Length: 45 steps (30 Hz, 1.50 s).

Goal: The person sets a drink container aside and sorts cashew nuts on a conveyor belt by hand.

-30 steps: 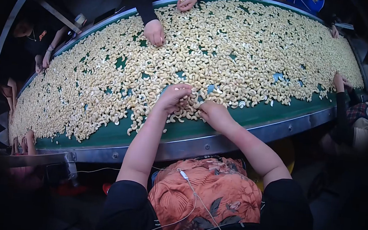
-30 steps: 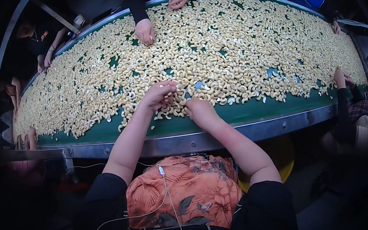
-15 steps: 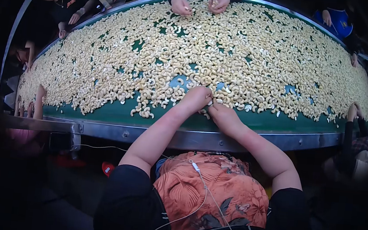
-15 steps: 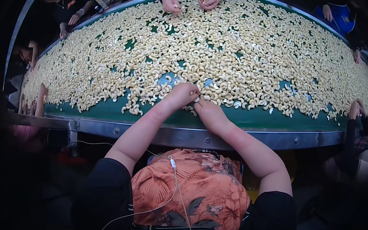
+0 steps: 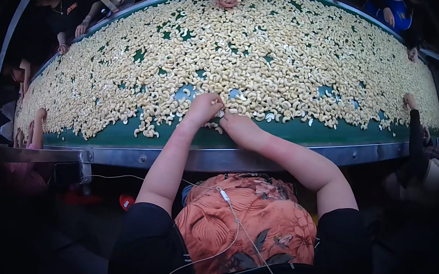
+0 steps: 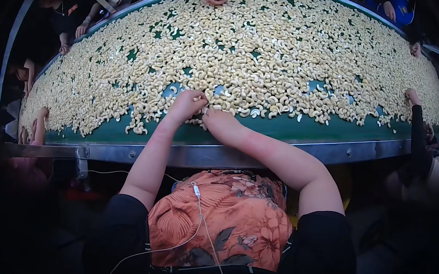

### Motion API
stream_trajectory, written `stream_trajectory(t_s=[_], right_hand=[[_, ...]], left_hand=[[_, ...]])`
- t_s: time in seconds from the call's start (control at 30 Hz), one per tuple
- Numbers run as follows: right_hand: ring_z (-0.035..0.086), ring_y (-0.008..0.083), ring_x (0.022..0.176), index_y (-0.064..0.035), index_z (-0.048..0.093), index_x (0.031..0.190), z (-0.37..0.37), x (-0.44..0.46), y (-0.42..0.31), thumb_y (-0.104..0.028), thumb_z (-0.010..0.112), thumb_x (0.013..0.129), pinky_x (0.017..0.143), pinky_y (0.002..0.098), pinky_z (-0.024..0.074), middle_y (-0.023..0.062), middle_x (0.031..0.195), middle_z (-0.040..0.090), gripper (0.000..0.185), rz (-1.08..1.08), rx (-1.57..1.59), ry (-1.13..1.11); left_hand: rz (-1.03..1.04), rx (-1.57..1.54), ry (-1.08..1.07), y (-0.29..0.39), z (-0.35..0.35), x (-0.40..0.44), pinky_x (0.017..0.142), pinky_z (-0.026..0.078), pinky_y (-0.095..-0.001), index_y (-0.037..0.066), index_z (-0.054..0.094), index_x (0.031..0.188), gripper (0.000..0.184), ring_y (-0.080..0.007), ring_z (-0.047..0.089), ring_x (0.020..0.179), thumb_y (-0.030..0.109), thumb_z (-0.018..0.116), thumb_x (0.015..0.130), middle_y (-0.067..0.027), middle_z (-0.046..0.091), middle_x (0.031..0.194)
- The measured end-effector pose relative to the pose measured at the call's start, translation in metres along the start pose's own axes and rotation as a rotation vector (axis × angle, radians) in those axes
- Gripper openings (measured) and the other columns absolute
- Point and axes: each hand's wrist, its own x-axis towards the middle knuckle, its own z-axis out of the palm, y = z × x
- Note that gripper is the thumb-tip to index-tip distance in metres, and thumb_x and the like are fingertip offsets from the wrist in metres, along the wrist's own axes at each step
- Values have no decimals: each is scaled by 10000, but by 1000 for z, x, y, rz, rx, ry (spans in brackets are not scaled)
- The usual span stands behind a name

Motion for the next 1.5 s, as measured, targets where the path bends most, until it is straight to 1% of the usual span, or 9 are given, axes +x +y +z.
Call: stream_trajectory(t_s=[0.2,0.33,0.5,0.63,0.7,0.9,1.07,1.17,1.5], right_hand=[[584,253,763,-8,544,842,-23,-27,16,-143,572,760,642,338,464,115,783,562,161,169,526,-14],[581,147,830,-87,555,947,-37,-45,36,-203,622,800,682,321,472,26,851,592,199,626,1940,7],[577,173,885,-105,548,921,-58,-64,32,-300,436,905,722,343,482,23,910,603,226,718,2445,435],[570,141,819,-152,557,920,-29,-81,55,-362,494,856,682,334,481,5,869,589,229,883,2431,597],[566,136,822,-128,543,996,-5,-99,75,-338,433,895,667,319,498,31,910,581,258,636,2480,595],[556,194,780,-90,538,987,-79,-174,87,-326,423,915,564,265,468,76,909,575,273,525,2630,527],[545,145,723,-78,580,941,-144,-284,96,-340,461,903,537,228,442,74,880,574,290,522,2075,436],[568,117,787,-47,634,921,-190,-340,84,-321,514,868,636,237,471,52,901,613,303,888,1206,-139],[437,285,1128,-114,640,897,-228,-280,90,-271,566,761,1035,508,207,94,1004,585,221,374,-583,-390]], left_hand=[[-230,-519,-40,29,-3,-3,384,347,-215,39,616,843,138,-71,457,430,170,599,802,-11,537,593],[-158,-1423,-82,52,14,1,425,352,-219,36,563,924,190,-66,442,475,209,578,847,-1,512,689],[-22,-1296,58,112,56,6,528,412,-215,40,554,869,171,-107,507,589,210,543,864,-24,536,724],[331,-715,-21,143,97,3,641,426,-234,12,590,783,177,-108,535,696,179,573,839,-31,577,804],[459,-667,-38,158,111,2,644,426,-240,3,600,770,147,-108,539,736,143,603,812,-24,579,784],[252,-822,6,170,118,14,654,417,-219,1,602,803,159,-85,535,711,151,567,846,-17,594,771],[207,-840,-9,174,127,22,662,416,-205,3,611,811,218,-65,536,705,202,549,875,-18,601,735],[185,-805,-43,186,136,21,690,417,-223,8,607,801,210,-82,536,713,192,540,874,-25,598,739],[550,-489,-72,268,145,18,783,418,-278,22,609,854,116,-175,548,875,104,627,774,-67,594,892]])
